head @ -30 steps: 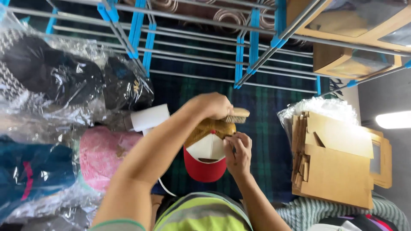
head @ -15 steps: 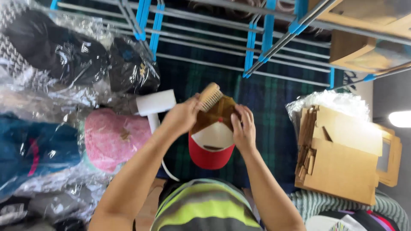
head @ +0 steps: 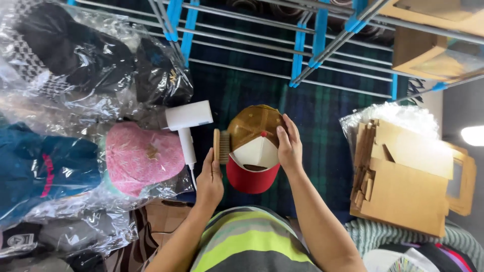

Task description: Using a small wooden brush to clean a baseball cap at a workstation.

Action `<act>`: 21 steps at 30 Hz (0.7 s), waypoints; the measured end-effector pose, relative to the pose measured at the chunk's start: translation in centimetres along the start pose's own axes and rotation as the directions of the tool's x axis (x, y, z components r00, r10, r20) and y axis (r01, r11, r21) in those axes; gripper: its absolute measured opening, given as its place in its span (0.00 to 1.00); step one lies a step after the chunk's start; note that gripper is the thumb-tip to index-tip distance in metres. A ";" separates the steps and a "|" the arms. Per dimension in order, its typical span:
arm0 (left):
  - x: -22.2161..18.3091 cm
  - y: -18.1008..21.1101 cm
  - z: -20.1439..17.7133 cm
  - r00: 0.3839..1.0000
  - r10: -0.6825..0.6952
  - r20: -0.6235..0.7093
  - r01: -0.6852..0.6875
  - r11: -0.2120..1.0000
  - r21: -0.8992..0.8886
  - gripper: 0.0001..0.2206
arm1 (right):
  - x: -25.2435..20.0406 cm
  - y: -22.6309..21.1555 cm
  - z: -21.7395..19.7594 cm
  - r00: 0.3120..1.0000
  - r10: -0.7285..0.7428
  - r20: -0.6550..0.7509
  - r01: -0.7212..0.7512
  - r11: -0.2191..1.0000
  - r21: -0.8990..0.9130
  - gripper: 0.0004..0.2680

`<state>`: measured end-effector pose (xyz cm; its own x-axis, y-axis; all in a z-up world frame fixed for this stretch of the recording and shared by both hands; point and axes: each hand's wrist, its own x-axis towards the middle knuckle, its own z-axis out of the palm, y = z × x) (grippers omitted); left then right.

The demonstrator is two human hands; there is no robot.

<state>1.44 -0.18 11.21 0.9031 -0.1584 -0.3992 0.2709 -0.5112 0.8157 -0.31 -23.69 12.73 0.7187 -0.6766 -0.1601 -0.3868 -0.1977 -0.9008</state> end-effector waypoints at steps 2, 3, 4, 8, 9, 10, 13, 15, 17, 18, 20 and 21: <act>0.3 -0.2 1.0 1.000 -0.006 0.021 0.006 1.000 0.005 0.24 | 0.1 0.3 -0.2 1.000 -0.004 -0.007 0.004 1.000 0.005 0.22; 0.4 -0.4 1.3 1.000 -0.014 0.027 0.014 1.000 0.007 0.24 | 0.1 0.3 -0.1 1.000 -0.017 -0.002 0.017 1.000 0.013 0.21; 0.8 -1.9 0.8 1.000 -0.006 0.019 0.006 1.000 0.004 0.24 | 0.2 0.4 0.2 1.000 -0.028 -0.002 0.028 0.999 0.017 0.21; 1.8 -1.6 1.2 0.907 0.399 -0.135 -0.371 0.909 0.189 0.22 | 0.5 0.0 -0.1 0.999 0.028 -0.015 -0.027 0.998 0.054 0.22; 1.4 -0.3 1.4 0.589 0.749 -0.303 -0.697 0.660 0.278 0.20 | 0.1 -0.3 0.0 0.998 0.064 -0.021 -0.061 0.992 0.110 0.21; 1.1 1.7 1.3 0.596 0.744 -0.302 -0.692 0.666 0.278 0.20 | -0.1 -0.1 -0.2 0.997 0.071 -0.017 -0.069 0.992 0.106 0.21; 2.7 6.1 0.2 0.666 0.746 0.001 -0.684 0.611 0.399 0.21 | -0.2 -0.9 0.0 0.998 0.061 -0.026 -0.060 0.996 0.059 0.19; 5.7 5.9 -0.2 0.924 0.379 0.050 -0.373 0.866 0.333 0.24 | -1.0 -2.1 -0.5 0.992 0.128 0.001 -0.128 0.992 0.022 0.22; 6.3 6.2 -2.3 0.952 0.305 0.037 -0.301 0.899 0.319 0.25 | -0.1 0.9 -0.4 0.962 -0.202 -0.182 0.177 0.973 -0.146 0.17; 5.8 5.8 -3.7 0.981 0.192 0.001 -0.183 0.933 0.312 0.26 | -0.2 2.6 -0.1 0.819 -0.516 -0.250 0.421 0.838 -0.348 0.13; 4.2 3.9 -1.2 0.963 0.262 -0.066 -0.266 0.961 -0.071 0.24 | -3.4 0.8 -0.7 0.793 -0.596 -0.127 0.559 0.795 -0.238 0.06; 3.9 3.2 0.0 0.938 0.311 -0.153 -0.346 0.831 -0.436 0.22 | -4.6 -0.3 -0.8 0.734 -0.679 -0.021 0.673 0.731 -0.112 0.01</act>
<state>5.84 -2.47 12.27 0.9823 -0.1783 -0.0571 0.0578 -0.0013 0.9983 -3.94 -21.08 14.06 0.7777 -0.3772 0.5029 0.1364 -0.6797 -0.7207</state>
